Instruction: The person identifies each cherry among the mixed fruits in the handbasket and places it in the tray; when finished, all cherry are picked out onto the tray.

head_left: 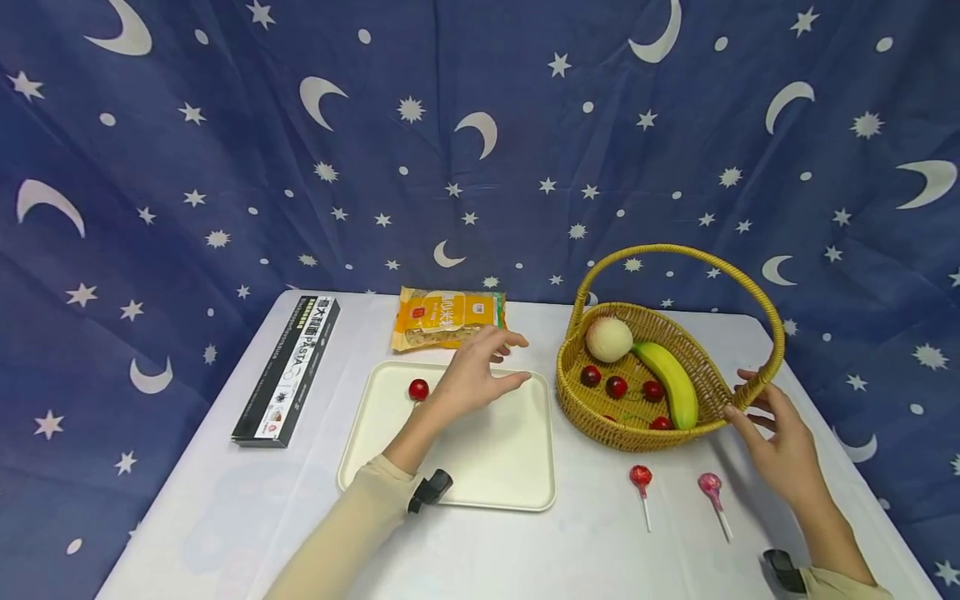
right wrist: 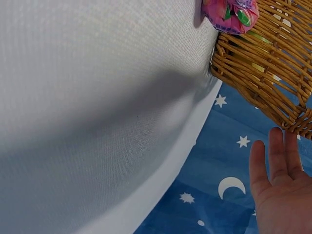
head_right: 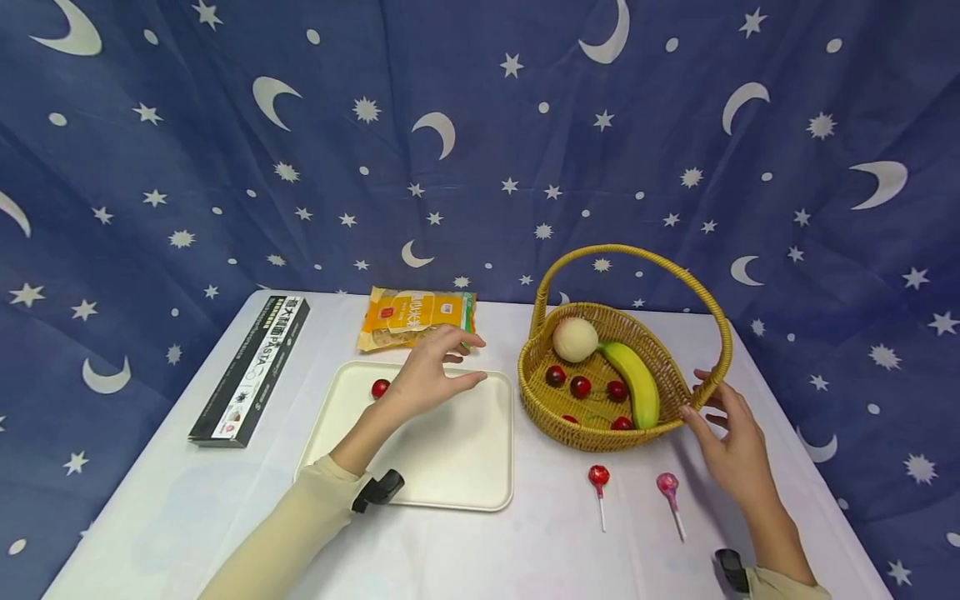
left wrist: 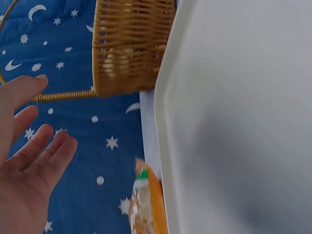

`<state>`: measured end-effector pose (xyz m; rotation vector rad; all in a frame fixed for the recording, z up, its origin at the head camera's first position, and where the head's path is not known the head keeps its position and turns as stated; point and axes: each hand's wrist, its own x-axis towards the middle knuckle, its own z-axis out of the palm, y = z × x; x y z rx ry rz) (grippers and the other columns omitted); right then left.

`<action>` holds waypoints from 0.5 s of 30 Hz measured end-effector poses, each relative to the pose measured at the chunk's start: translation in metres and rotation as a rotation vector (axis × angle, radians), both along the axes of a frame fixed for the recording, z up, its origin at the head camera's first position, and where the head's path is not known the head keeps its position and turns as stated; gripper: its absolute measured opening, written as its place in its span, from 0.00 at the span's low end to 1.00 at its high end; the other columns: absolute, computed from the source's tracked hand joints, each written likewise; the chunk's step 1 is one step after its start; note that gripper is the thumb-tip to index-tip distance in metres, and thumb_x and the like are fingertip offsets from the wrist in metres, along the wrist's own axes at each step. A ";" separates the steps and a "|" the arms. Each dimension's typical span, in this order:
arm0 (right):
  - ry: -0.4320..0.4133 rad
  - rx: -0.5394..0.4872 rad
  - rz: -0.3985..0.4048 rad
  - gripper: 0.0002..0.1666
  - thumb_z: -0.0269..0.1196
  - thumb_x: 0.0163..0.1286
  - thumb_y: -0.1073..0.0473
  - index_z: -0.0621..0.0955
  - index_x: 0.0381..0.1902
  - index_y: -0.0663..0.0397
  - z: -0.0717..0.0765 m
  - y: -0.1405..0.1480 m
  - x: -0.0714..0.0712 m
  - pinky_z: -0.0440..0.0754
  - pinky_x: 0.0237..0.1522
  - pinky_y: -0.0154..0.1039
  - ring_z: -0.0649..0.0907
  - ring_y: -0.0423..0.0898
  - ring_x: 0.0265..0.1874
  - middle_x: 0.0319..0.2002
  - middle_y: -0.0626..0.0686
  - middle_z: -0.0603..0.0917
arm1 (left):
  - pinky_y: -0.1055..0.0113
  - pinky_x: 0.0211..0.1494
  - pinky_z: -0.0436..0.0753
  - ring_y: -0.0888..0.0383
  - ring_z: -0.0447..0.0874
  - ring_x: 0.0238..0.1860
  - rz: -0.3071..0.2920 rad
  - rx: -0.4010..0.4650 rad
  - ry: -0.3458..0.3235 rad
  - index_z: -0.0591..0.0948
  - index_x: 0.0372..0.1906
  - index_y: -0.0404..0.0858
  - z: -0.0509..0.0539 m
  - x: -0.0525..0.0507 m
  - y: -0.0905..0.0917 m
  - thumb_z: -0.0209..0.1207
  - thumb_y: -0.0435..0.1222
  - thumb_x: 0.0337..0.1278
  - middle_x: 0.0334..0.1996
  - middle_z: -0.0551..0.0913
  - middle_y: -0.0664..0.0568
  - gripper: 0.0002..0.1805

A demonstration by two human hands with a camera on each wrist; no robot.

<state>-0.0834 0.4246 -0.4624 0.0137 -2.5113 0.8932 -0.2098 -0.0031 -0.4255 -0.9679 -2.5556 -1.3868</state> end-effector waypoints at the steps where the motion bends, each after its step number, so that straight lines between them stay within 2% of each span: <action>1: -0.003 0.001 -0.004 0.36 0.69 0.75 0.63 0.71 0.78 0.52 0.000 0.000 0.000 0.69 0.50 0.07 0.69 0.11 0.54 0.60 0.52 0.80 | 0.57 0.59 0.90 0.49 0.85 0.52 -0.008 0.004 -0.004 0.84 0.59 0.40 0.001 0.000 0.005 0.75 0.36 0.60 0.54 0.84 0.46 0.23; 4: -0.006 -0.002 -0.009 0.37 0.69 0.75 0.64 0.71 0.78 0.52 0.001 0.000 0.000 0.68 0.51 0.07 0.68 0.11 0.54 0.61 0.65 0.79 | 0.58 0.59 0.90 0.50 0.85 0.52 -0.037 0.012 -0.007 0.84 0.59 0.40 0.003 -0.002 0.021 0.75 0.36 0.61 0.54 0.84 0.46 0.23; 5: -0.006 -0.005 -0.010 0.37 0.69 0.75 0.64 0.71 0.78 0.53 0.001 0.001 0.000 0.68 0.51 0.06 0.68 0.11 0.54 0.62 0.66 0.79 | 0.59 0.59 0.89 0.50 0.86 0.53 -0.045 0.013 -0.010 0.84 0.60 0.40 0.004 -0.002 0.027 0.75 0.36 0.62 0.54 0.84 0.46 0.22; 10: -0.001 -0.023 -0.009 0.37 0.69 0.74 0.66 0.71 0.78 0.53 0.000 0.001 0.000 0.68 0.52 0.06 0.69 0.12 0.54 0.62 0.66 0.80 | 0.63 0.57 0.89 0.49 0.85 0.52 -0.089 0.008 -0.022 0.83 0.61 0.40 0.004 -0.002 0.058 0.73 0.37 0.64 0.56 0.84 0.46 0.22; 15: 0.007 -0.023 -0.004 0.37 0.69 0.73 0.67 0.72 0.77 0.54 -0.001 0.000 0.000 0.68 0.52 0.07 0.70 0.12 0.54 0.61 0.65 0.80 | 0.61 0.58 0.87 0.48 0.85 0.55 -0.125 -0.017 -0.041 0.83 0.62 0.40 0.001 0.000 0.086 0.73 0.39 0.64 0.56 0.84 0.47 0.23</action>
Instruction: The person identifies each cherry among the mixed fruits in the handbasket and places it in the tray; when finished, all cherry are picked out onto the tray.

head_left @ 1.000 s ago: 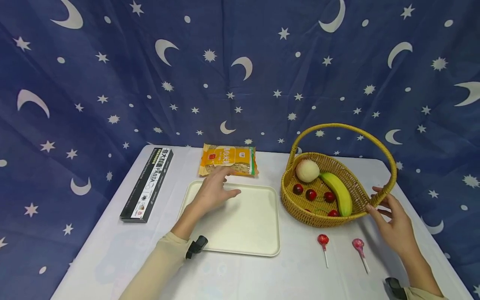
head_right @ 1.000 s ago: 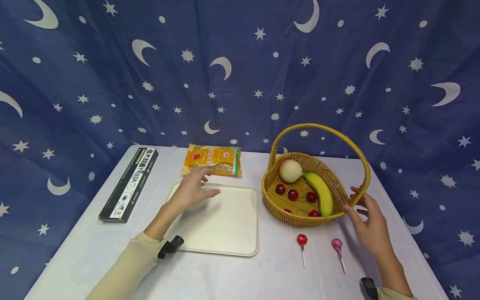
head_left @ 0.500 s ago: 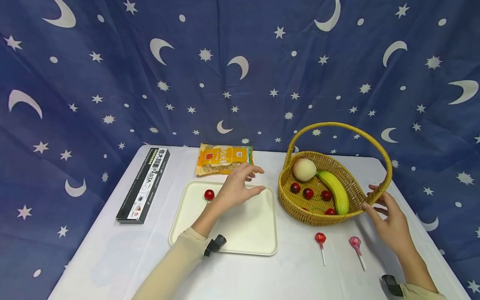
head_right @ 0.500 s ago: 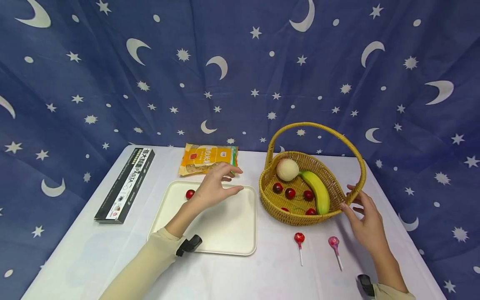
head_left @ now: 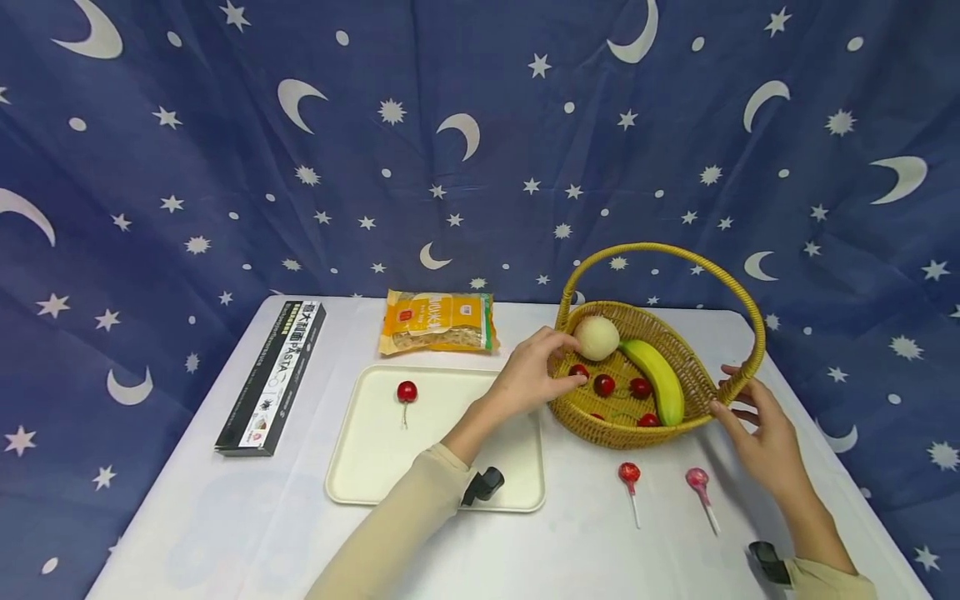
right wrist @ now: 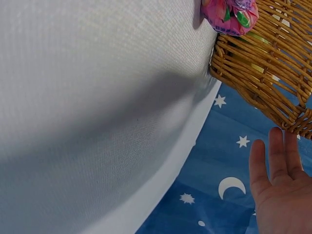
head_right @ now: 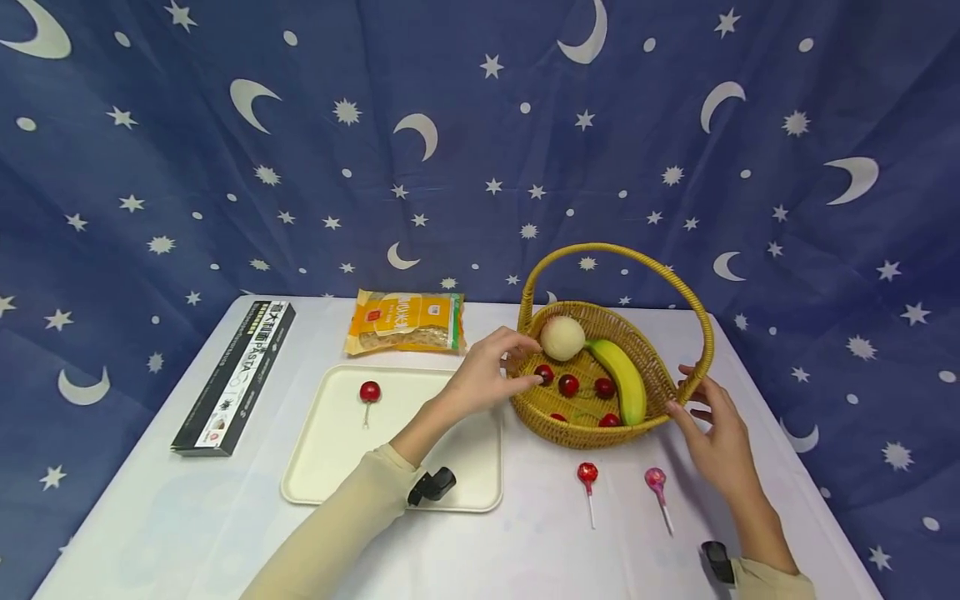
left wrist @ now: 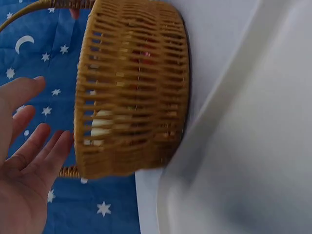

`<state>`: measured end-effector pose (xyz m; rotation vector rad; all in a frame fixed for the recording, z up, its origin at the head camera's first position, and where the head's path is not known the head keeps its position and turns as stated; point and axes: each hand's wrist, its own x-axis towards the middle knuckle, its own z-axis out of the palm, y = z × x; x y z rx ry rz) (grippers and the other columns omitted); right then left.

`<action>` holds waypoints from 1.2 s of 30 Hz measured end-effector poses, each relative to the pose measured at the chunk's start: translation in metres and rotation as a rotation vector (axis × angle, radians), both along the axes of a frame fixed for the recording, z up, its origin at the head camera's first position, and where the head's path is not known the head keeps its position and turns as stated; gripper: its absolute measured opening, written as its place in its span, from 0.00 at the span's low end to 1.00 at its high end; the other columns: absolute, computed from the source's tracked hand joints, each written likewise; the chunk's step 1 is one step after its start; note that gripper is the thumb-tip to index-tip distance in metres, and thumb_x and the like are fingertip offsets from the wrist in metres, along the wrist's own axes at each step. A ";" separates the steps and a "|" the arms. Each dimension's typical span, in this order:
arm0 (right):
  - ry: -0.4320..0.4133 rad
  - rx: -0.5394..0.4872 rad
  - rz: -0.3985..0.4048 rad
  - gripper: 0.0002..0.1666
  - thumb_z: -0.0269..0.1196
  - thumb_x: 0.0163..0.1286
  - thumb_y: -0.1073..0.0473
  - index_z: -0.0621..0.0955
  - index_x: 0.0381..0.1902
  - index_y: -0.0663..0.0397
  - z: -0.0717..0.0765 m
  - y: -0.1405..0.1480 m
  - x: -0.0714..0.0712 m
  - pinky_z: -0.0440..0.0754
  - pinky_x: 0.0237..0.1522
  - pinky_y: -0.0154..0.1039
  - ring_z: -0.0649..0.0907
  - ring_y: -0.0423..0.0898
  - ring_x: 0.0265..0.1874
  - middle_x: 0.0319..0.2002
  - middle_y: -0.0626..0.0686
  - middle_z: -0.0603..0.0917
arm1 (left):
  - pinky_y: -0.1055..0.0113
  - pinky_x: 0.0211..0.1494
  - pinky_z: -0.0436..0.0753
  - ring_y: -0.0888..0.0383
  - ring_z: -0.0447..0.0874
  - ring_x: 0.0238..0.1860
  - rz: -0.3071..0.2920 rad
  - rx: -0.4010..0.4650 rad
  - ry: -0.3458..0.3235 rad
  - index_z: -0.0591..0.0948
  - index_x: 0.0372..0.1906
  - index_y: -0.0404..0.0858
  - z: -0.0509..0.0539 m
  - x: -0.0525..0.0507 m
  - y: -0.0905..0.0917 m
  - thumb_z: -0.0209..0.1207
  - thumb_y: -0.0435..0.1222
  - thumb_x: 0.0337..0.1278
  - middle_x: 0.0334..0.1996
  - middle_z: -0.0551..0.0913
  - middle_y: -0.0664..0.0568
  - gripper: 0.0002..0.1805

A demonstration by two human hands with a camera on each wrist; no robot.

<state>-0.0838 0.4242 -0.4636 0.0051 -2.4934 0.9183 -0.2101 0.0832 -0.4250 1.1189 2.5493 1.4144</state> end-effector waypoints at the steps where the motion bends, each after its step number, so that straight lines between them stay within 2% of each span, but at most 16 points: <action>1: 0.002 0.000 0.003 0.37 0.69 0.73 0.67 0.72 0.77 0.54 0.000 0.000 0.000 0.69 0.51 0.07 0.70 0.12 0.53 0.61 0.65 0.80 | 0.61 0.59 0.86 0.47 0.85 0.56 -0.003 -0.005 -0.005 0.83 0.62 0.40 -0.001 0.000 0.005 0.73 0.39 0.64 0.57 0.84 0.47 0.23; 5: 0.009 0.000 0.014 0.37 0.69 0.73 0.67 0.72 0.77 0.54 0.000 -0.001 0.000 0.70 0.51 0.08 0.70 0.12 0.54 0.60 0.64 0.80 | 0.65 0.63 0.84 0.50 0.85 0.60 -0.026 -0.057 0.007 0.83 0.61 0.42 -0.002 -0.001 0.024 0.73 0.41 0.65 0.59 0.85 0.48 0.23; 12: 0.014 -0.004 0.021 0.36 0.69 0.73 0.67 0.72 0.76 0.55 0.000 -0.005 -0.002 0.71 0.53 0.09 0.71 0.13 0.54 0.60 0.63 0.81 | 0.73 0.60 0.82 0.55 0.85 0.59 -0.062 -0.177 0.018 0.84 0.60 0.46 -0.002 -0.008 0.049 0.73 0.44 0.65 0.58 0.85 0.53 0.21; 20: 0.009 -0.015 0.029 0.36 0.68 0.74 0.66 0.72 0.77 0.52 0.001 -0.007 -0.004 0.70 0.54 0.09 0.71 0.14 0.55 0.61 0.65 0.81 | 0.68 0.63 0.82 0.55 0.84 0.60 -0.088 -0.299 0.019 0.84 0.62 0.43 -0.007 -0.019 0.068 0.74 0.46 0.63 0.58 0.85 0.50 0.25; 24: 0.006 -0.017 0.020 0.36 0.68 0.75 0.65 0.72 0.77 0.52 0.000 -0.007 -0.004 0.70 0.54 0.09 0.71 0.14 0.55 0.62 0.65 0.81 | 0.66 0.65 0.83 0.55 0.85 0.62 -0.098 -0.375 -0.007 0.84 0.62 0.44 -0.008 -0.022 0.077 0.74 0.46 0.64 0.60 0.87 0.52 0.24; 30: 0.009 -0.020 0.018 0.36 0.68 0.74 0.66 0.72 0.77 0.52 -0.003 -0.004 -0.002 0.71 0.54 0.09 0.71 0.13 0.56 0.62 0.65 0.81 | 0.67 0.59 0.83 0.59 0.85 0.55 -0.083 -0.505 -0.049 0.87 0.56 0.47 -0.011 -0.023 0.089 0.75 0.45 0.63 0.52 0.89 0.56 0.19; 36: 0.018 -0.019 0.011 0.36 0.68 0.74 0.67 0.71 0.77 0.53 -0.002 0.000 0.000 0.71 0.54 0.09 0.71 0.13 0.56 0.63 0.66 0.81 | 0.70 0.55 0.83 0.61 0.84 0.47 -0.128 -0.581 -0.065 0.90 0.47 0.44 -0.013 -0.024 0.099 0.75 0.40 0.62 0.45 0.90 0.57 0.11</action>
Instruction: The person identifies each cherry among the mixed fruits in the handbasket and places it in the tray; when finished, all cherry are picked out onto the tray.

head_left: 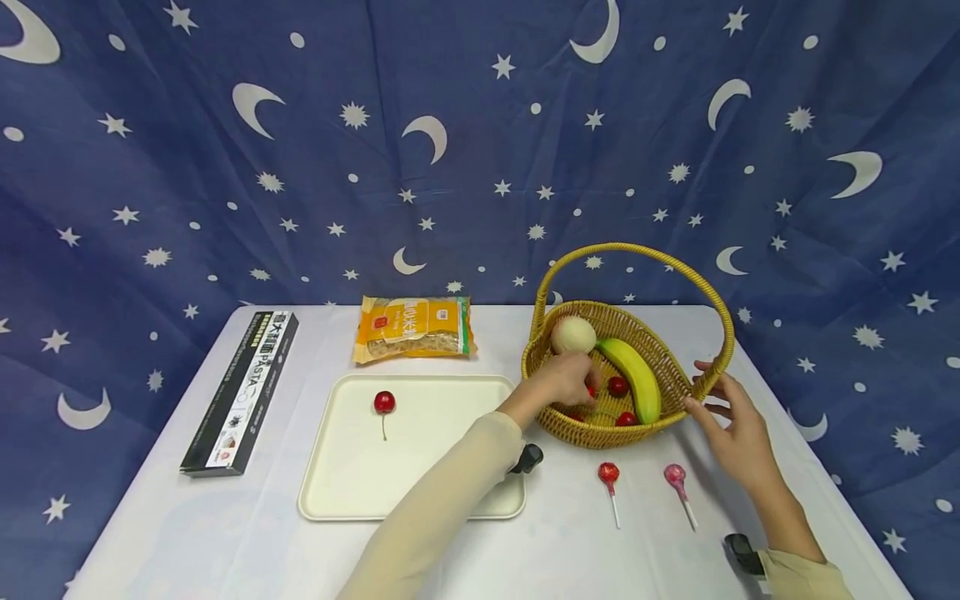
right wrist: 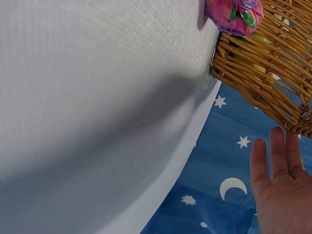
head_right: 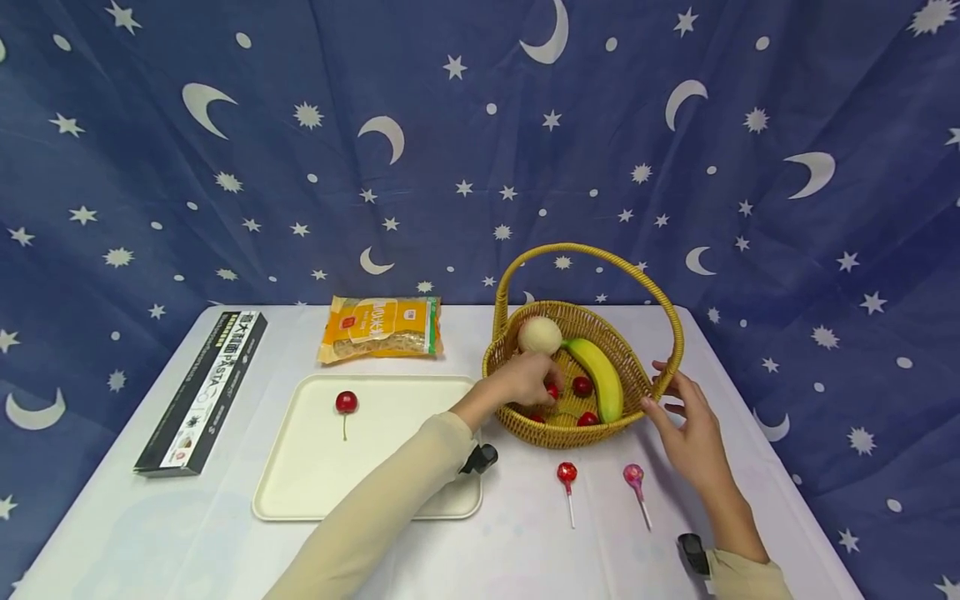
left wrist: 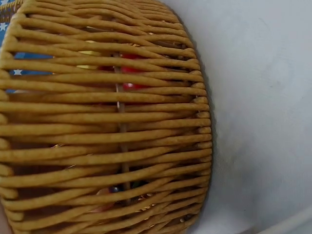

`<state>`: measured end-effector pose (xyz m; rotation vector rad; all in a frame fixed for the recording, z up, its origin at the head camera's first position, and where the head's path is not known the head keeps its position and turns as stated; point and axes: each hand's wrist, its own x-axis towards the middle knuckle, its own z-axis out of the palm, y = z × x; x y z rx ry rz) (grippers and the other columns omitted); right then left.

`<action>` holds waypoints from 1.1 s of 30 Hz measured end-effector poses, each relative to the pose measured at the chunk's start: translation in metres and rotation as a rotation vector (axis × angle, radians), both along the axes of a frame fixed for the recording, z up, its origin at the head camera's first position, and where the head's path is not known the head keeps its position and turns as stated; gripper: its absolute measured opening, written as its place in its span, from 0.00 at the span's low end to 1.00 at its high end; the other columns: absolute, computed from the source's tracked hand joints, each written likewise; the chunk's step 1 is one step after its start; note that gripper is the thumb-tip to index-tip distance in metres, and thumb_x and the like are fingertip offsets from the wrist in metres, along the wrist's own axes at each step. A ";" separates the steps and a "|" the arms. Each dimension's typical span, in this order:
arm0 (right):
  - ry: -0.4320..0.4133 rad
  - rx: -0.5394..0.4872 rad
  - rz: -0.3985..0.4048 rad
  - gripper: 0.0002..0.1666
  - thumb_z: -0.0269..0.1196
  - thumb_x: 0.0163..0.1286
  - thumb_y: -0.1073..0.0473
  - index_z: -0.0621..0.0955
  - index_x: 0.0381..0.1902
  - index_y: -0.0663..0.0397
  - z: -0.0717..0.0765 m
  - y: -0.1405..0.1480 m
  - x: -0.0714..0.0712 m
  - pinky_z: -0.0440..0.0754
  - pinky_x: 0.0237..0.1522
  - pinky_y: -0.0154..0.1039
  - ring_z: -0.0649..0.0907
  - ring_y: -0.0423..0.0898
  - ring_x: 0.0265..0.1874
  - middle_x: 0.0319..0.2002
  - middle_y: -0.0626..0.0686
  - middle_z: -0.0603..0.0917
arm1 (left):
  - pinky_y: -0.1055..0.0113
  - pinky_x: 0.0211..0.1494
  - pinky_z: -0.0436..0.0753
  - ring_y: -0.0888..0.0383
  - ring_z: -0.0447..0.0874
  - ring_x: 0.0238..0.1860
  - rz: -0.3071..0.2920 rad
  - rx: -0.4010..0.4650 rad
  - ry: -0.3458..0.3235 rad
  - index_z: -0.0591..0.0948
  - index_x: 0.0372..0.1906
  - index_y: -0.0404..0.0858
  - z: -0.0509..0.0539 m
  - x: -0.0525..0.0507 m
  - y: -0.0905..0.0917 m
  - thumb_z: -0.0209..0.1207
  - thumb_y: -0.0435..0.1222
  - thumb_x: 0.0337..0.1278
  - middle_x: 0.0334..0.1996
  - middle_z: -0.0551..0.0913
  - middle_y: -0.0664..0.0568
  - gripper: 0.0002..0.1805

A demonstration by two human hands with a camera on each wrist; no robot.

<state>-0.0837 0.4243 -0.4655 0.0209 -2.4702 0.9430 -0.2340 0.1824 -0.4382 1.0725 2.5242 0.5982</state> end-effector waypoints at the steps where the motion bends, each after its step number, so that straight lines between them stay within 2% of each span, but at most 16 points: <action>1: 0.001 0.001 0.001 0.36 0.68 0.74 0.67 0.71 0.77 0.53 0.000 0.000 0.000 0.70 0.54 0.09 0.71 0.13 0.56 0.62 0.66 0.81 | 0.70 0.54 0.83 0.61 0.84 0.46 -0.004 -0.009 -0.001 0.90 0.46 0.44 0.000 0.000 0.000 0.75 0.39 0.61 0.44 0.90 0.57 0.10; 4: -0.001 0.001 0.005 0.36 0.68 0.74 0.67 0.71 0.77 0.53 0.000 0.000 0.000 0.70 0.55 0.09 0.71 0.13 0.56 0.62 0.66 0.81 | 0.71 0.52 0.82 0.62 0.82 0.43 0.002 -0.004 0.000 0.91 0.43 0.44 0.000 0.000 0.000 0.75 0.37 0.60 0.42 0.90 0.57 0.08; 9: -0.016 0.003 0.000 0.37 0.68 0.75 0.65 0.71 0.78 0.51 0.001 -0.001 0.000 0.70 0.54 0.09 0.71 0.13 0.56 0.62 0.66 0.81 | 0.71 0.50 0.80 0.62 0.81 0.41 0.029 0.065 -0.012 0.91 0.40 0.45 0.001 0.000 -0.002 0.75 0.37 0.60 0.40 0.90 0.58 0.05; 15: -0.023 0.004 -0.003 0.36 0.68 0.75 0.65 0.71 0.78 0.51 0.002 -0.001 -0.001 0.71 0.54 0.09 0.70 0.13 0.55 0.62 0.66 0.81 | 0.72 0.48 0.78 0.61 0.79 0.41 0.059 0.118 -0.029 0.90 0.41 0.47 0.005 0.001 -0.005 0.75 0.37 0.60 0.40 0.89 0.60 0.07; 17: -0.023 0.004 -0.007 0.36 0.68 0.75 0.65 0.71 0.77 0.52 0.002 0.000 -0.001 0.70 0.53 0.09 0.70 0.13 0.55 0.62 0.66 0.81 | 0.71 0.51 0.79 0.61 0.79 0.42 0.072 0.139 -0.029 0.90 0.43 0.47 0.007 0.002 -0.006 0.75 0.38 0.60 0.41 0.89 0.60 0.08; 22: -0.023 0.006 -0.011 0.36 0.68 0.75 0.64 0.71 0.77 0.52 0.001 -0.001 -0.001 0.69 0.53 0.08 0.70 0.13 0.55 0.62 0.66 0.81 | 0.66 0.65 0.80 0.59 0.82 0.53 0.104 0.201 -0.009 0.91 0.49 0.47 0.016 0.007 -0.013 0.75 0.41 0.62 0.46 0.91 0.61 0.12; 24: -0.022 0.005 -0.009 0.36 0.68 0.75 0.65 0.71 0.77 0.52 0.001 -0.001 -0.001 0.69 0.53 0.08 0.70 0.13 0.55 0.62 0.66 0.81 | 0.66 0.65 0.80 0.59 0.83 0.55 0.112 0.240 -0.004 0.91 0.51 0.46 0.020 0.008 -0.018 0.76 0.41 0.62 0.47 0.92 0.61 0.14; 26: -0.021 0.005 -0.006 0.36 0.68 0.75 0.65 0.71 0.77 0.52 0.000 -0.002 -0.001 0.69 0.53 0.08 0.70 0.13 0.55 0.62 0.65 0.81 | 0.70 0.60 0.81 0.61 0.84 0.53 0.122 0.291 -0.012 0.91 0.51 0.45 0.026 0.010 -0.024 0.76 0.41 0.61 0.48 0.92 0.60 0.14; 30: -0.018 0.008 -0.006 0.36 0.68 0.75 0.65 0.71 0.77 0.53 0.000 -0.001 -0.001 0.69 0.53 0.08 0.69 0.12 0.55 0.63 0.65 0.81 | 0.76 0.44 0.81 0.63 0.86 0.42 0.131 0.424 -0.076 0.91 0.50 0.43 0.036 0.015 -0.040 0.75 0.38 0.62 0.47 0.91 0.55 0.13; 33: -0.020 0.007 -0.007 0.37 0.68 0.75 0.64 0.71 0.78 0.51 0.001 0.000 -0.001 0.69 0.52 0.07 0.69 0.12 0.55 0.64 0.66 0.80 | 0.77 0.40 0.81 0.65 0.86 0.39 0.137 0.498 -0.108 0.91 0.49 0.42 0.042 0.020 -0.051 0.74 0.36 0.63 0.47 0.91 0.54 0.12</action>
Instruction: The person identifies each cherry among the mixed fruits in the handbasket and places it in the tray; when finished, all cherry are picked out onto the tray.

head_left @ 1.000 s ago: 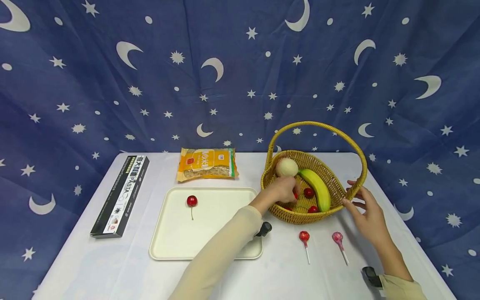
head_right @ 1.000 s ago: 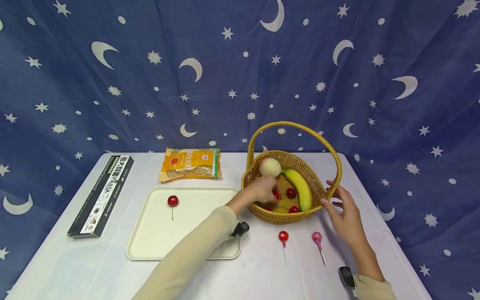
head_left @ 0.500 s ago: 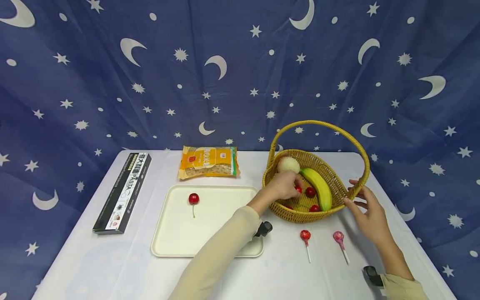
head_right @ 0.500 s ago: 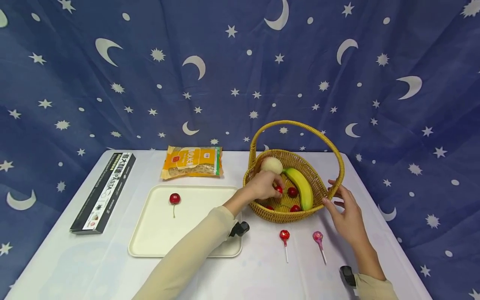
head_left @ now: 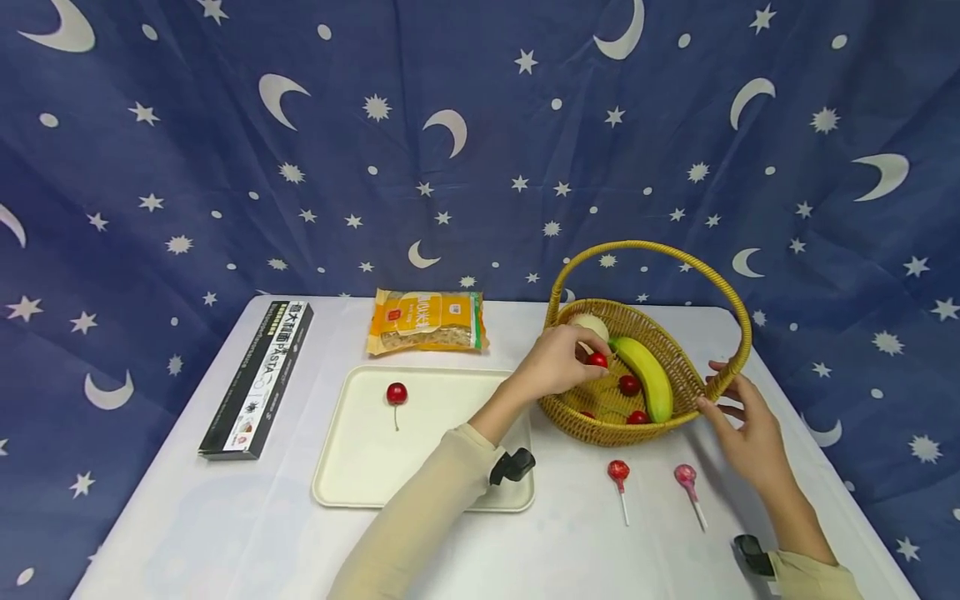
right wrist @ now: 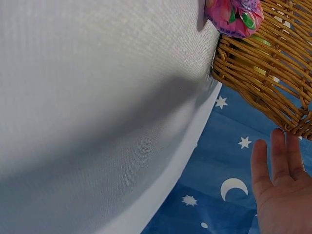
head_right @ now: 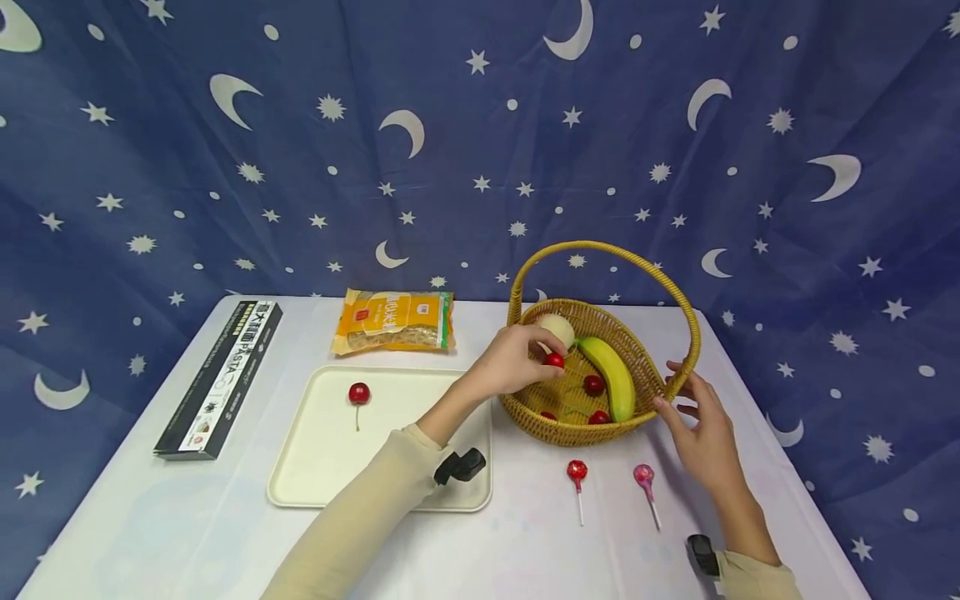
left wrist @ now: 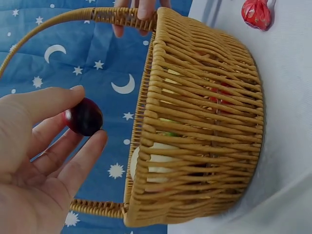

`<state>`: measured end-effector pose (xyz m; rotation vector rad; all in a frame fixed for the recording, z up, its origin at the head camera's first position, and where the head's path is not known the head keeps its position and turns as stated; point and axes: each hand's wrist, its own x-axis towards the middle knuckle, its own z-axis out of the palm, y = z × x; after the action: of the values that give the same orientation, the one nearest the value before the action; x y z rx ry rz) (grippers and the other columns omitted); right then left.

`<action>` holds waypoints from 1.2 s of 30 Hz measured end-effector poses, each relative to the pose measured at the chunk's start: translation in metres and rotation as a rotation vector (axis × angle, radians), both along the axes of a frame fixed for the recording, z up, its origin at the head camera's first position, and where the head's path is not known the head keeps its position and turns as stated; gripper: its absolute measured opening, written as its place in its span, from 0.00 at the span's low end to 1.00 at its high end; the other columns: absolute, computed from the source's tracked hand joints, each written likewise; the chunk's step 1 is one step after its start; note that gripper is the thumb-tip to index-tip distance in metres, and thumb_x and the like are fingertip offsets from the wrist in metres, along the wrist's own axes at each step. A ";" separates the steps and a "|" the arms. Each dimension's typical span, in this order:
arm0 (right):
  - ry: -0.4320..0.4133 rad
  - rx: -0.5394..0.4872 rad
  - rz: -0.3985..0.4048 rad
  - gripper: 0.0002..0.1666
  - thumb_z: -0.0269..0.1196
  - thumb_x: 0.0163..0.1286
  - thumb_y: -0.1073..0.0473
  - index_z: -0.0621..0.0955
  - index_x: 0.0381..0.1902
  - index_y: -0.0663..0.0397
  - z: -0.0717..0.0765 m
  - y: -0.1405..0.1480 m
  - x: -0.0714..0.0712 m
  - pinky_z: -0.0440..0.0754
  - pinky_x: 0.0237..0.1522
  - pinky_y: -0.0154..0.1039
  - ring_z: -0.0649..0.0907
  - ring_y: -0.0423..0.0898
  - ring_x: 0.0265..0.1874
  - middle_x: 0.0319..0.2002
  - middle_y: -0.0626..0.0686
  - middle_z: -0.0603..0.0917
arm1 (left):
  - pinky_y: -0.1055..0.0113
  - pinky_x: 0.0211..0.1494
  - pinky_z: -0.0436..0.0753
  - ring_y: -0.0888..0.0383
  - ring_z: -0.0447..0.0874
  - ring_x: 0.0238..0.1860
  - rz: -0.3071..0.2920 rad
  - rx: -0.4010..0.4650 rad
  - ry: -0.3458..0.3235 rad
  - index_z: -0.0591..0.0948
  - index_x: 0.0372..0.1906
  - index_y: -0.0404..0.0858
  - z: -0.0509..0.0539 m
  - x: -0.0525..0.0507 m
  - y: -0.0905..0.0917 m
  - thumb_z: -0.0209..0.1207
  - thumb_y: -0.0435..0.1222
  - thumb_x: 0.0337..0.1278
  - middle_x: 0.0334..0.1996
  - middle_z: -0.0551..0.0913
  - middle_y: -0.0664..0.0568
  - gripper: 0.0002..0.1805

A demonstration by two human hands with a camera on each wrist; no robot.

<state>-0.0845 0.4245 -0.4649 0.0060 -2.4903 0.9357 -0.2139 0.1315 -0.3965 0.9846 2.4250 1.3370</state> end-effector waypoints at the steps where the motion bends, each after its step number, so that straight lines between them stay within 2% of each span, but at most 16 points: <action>1: -0.002 -0.001 0.001 0.37 0.68 0.75 0.64 0.71 0.78 0.51 0.000 0.000 0.000 0.69 0.52 0.07 0.68 0.12 0.55 0.64 0.66 0.80 | 0.78 0.40 0.80 0.65 0.86 0.39 0.006 0.012 -0.001 0.91 0.49 0.42 0.001 0.002 -0.004 0.74 0.36 0.63 0.48 0.91 0.54 0.11; 10: 0.007 0.010 -0.001 0.36 0.68 0.75 0.65 0.71 0.78 0.53 -0.001 -0.006 -0.002 0.70 0.51 0.09 0.69 0.12 0.54 0.62 0.66 0.80 | 0.76 0.47 0.80 0.65 0.86 0.43 0.078 0.025 0.022 0.90 0.50 0.45 0.004 0.008 -0.033 0.75 0.37 0.61 0.47 0.89 0.57 0.13; 14: -0.003 -0.002 -0.003 0.36 0.67 0.76 0.64 0.71 0.78 0.51 -0.002 -0.006 -0.002 0.69 0.51 0.08 0.70 0.12 0.54 0.62 0.65 0.81 | 0.73 0.51 0.80 0.63 0.87 0.46 0.091 0.040 0.037 0.90 0.51 0.43 0.006 0.010 -0.047 0.75 0.37 0.62 0.48 0.89 0.56 0.14; 21: 0.002 -0.001 -0.030 0.36 0.67 0.75 0.65 0.72 0.78 0.50 -0.002 -0.005 -0.002 0.70 0.51 0.09 0.71 0.13 0.54 0.59 0.63 0.80 | 0.71 0.46 0.86 0.56 0.90 0.50 0.129 0.093 0.014 0.90 0.50 0.45 0.009 0.010 -0.075 0.74 0.37 0.63 0.53 0.88 0.53 0.12; 23: 0.002 -0.001 -0.030 0.35 0.67 0.76 0.64 0.72 0.78 0.49 -0.002 -0.005 -0.002 0.71 0.51 0.09 0.71 0.13 0.54 0.59 0.58 0.81 | 0.71 0.47 0.87 0.54 0.91 0.51 0.148 0.107 0.002 0.90 0.51 0.43 0.008 0.009 -0.085 0.73 0.36 0.63 0.53 0.88 0.52 0.13; 26: 0.004 -0.006 -0.031 0.35 0.67 0.76 0.63 0.72 0.78 0.48 -0.002 -0.005 -0.002 0.71 0.50 0.09 0.72 0.13 0.53 0.58 0.42 0.81 | 0.70 0.48 0.88 0.53 0.91 0.50 0.186 0.124 -0.007 0.90 0.52 0.42 0.004 0.009 -0.099 0.74 0.35 0.63 0.52 0.89 0.51 0.13; 28: 0.003 -0.004 -0.037 0.35 0.67 0.76 0.62 0.72 0.78 0.47 -0.002 -0.004 -0.001 0.70 0.50 0.09 0.71 0.13 0.53 0.57 0.30 0.78 | 0.69 0.48 0.88 0.53 0.91 0.50 0.219 0.135 -0.015 0.90 0.52 0.41 0.002 0.009 -0.108 0.74 0.35 0.62 0.52 0.89 0.51 0.14; 30: 0.004 -0.007 -0.037 0.35 0.67 0.76 0.63 0.72 0.77 0.47 -0.002 -0.003 -0.001 0.70 0.50 0.09 0.71 0.13 0.53 0.57 0.22 0.74 | 0.69 0.48 0.88 0.53 0.91 0.49 0.242 0.141 -0.017 0.90 0.51 0.42 -0.001 0.010 -0.116 0.74 0.35 0.62 0.51 0.90 0.51 0.13; 36: 0.007 -0.009 -0.031 0.34 0.67 0.76 0.63 0.73 0.77 0.49 -0.002 -0.003 -0.001 0.69 0.50 0.08 0.71 0.12 0.53 0.57 0.20 0.73 | 0.67 0.46 0.88 0.53 0.92 0.48 0.310 0.174 -0.036 0.90 0.48 0.44 -0.007 0.014 -0.142 0.74 0.35 0.61 0.49 0.91 0.51 0.11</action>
<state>-0.0855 0.4213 -0.4667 -0.0322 -2.4730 0.9329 -0.2003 -0.0108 -0.4032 0.6291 2.5453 1.6737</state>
